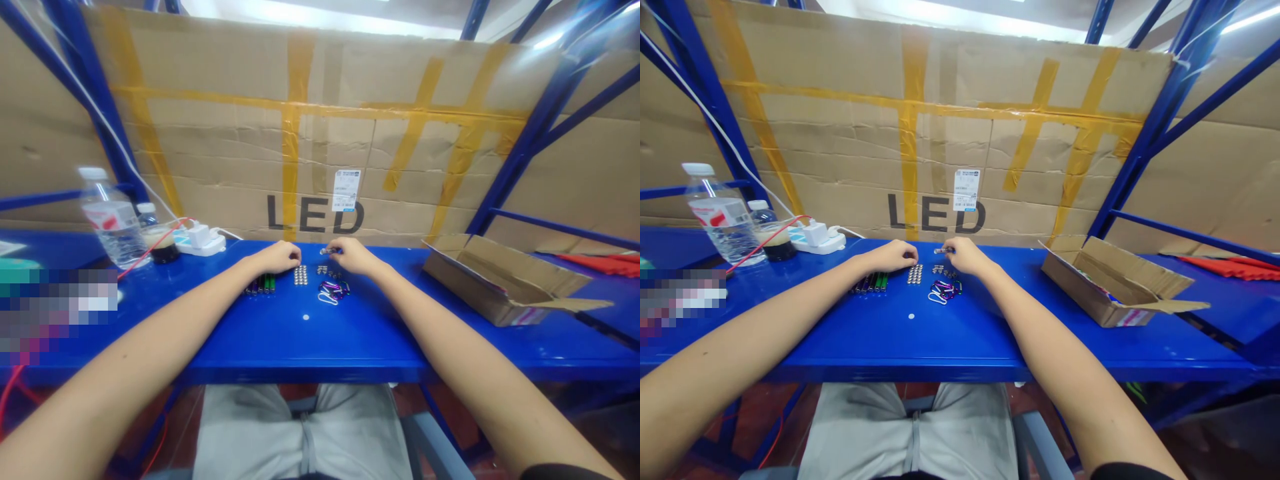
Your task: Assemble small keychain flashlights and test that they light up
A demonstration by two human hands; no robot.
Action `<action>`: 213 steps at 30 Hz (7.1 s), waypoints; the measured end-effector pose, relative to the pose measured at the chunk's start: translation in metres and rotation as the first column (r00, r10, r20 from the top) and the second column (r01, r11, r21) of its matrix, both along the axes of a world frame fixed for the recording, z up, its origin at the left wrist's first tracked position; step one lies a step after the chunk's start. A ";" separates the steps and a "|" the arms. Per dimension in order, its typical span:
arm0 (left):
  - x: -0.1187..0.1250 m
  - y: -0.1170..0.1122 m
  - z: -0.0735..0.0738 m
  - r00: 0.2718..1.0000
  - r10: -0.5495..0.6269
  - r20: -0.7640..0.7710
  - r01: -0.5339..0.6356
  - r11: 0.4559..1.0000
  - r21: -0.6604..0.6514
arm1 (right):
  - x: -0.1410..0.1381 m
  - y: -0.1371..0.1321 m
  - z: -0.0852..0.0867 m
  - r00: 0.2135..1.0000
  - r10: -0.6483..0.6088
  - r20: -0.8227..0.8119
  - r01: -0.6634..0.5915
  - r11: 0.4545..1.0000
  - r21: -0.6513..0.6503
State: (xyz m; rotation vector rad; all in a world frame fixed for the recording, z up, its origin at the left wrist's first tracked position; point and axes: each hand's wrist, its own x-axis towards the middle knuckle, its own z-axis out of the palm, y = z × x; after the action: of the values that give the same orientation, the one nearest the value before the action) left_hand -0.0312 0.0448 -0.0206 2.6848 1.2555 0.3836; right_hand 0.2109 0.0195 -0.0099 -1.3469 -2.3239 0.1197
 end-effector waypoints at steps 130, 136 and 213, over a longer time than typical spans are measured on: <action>0.038 -0.034 0.007 0.889 -0.384 0.249 0.123 0.726 0.677 | -0.002 0.004 -0.001 0.890 0.382 -0.249 -0.233 0.851 0.471; 0.036 -0.031 0.007 0.876 -0.397 0.273 0.097 0.700 0.707 | -0.004 0.006 -0.005 0.868 0.309 -0.388 -0.178 0.924 0.338; 0.042 -0.035 0.010 0.807 -0.375 0.455 -0.014 0.759 0.650 | -0.004 0.006 -0.007 0.850 0.298 -0.433 -0.158 0.931 0.330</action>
State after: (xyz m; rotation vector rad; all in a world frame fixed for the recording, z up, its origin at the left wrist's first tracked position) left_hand 0.0108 0.0098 -0.0103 2.7687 0.7267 1.6979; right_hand 0.2067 0.0251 -0.0171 -0.7808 -1.9738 0.1661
